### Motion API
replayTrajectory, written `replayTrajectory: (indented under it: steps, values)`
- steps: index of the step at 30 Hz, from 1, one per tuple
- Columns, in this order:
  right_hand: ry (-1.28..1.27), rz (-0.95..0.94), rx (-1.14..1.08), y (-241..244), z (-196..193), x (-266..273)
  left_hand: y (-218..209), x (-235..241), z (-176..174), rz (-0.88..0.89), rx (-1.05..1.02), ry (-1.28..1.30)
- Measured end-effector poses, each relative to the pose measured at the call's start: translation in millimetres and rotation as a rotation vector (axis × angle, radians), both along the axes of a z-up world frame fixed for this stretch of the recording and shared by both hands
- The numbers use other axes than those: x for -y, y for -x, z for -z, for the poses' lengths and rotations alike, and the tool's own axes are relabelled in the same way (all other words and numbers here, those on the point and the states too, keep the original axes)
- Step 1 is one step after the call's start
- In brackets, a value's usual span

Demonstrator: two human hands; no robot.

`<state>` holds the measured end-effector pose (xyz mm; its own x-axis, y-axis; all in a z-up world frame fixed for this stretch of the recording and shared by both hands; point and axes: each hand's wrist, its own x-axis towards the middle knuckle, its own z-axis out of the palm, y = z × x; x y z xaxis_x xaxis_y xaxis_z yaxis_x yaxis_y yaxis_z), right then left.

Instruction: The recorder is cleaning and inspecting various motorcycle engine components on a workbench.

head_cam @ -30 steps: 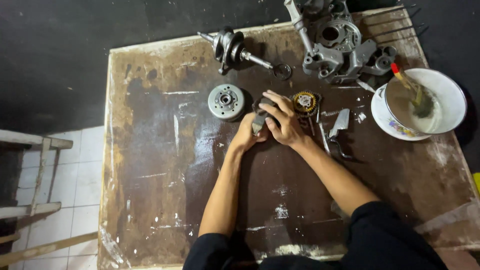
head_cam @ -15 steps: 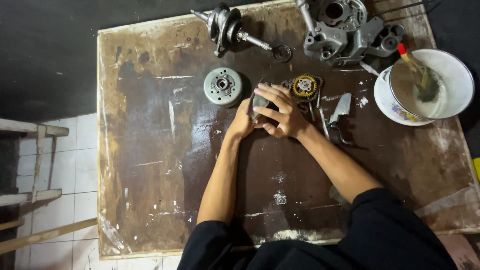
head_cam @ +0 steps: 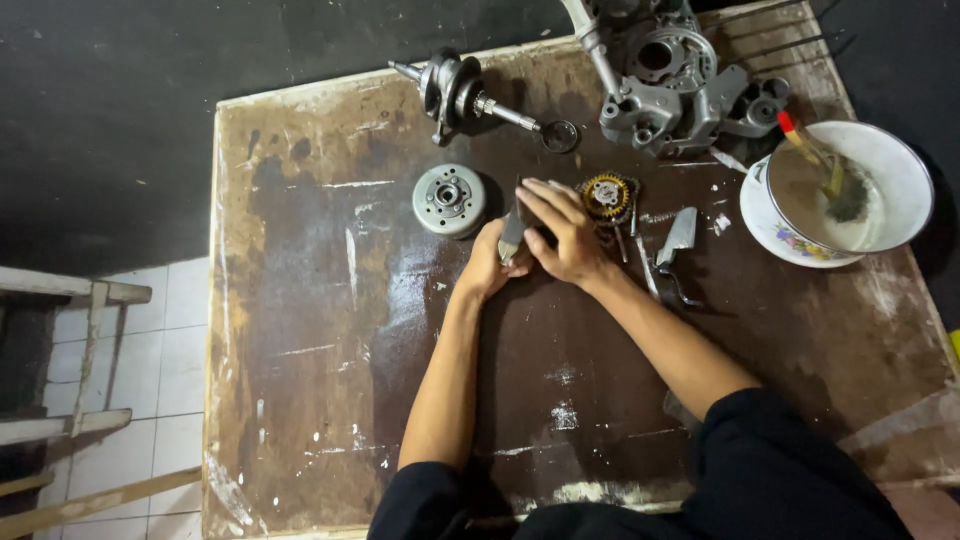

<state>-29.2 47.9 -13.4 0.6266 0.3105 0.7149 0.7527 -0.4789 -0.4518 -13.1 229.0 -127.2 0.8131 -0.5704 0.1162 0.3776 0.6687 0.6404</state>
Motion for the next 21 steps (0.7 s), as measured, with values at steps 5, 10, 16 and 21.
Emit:
replayTrajectory:
  steps: [5, 10, 16, 21]
  values:
    - [0.047, -0.131, 0.255, 2, 16, -4, 8, 9, -52, -0.201, -0.126, -0.391]
    - [-0.018, 0.032, 0.04, -7, 28, -3, 10, 8, -49, -0.078, -0.101, -0.258]
    - [0.094, -0.109, 0.295, -2, 13, -5, 8, 7, -43, -0.196, 0.015, -0.485]
    - [-0.041, 0.08, 0.032, -7, 37, -4, 9, 8, -44, -0.055, 0.004, -0.25]
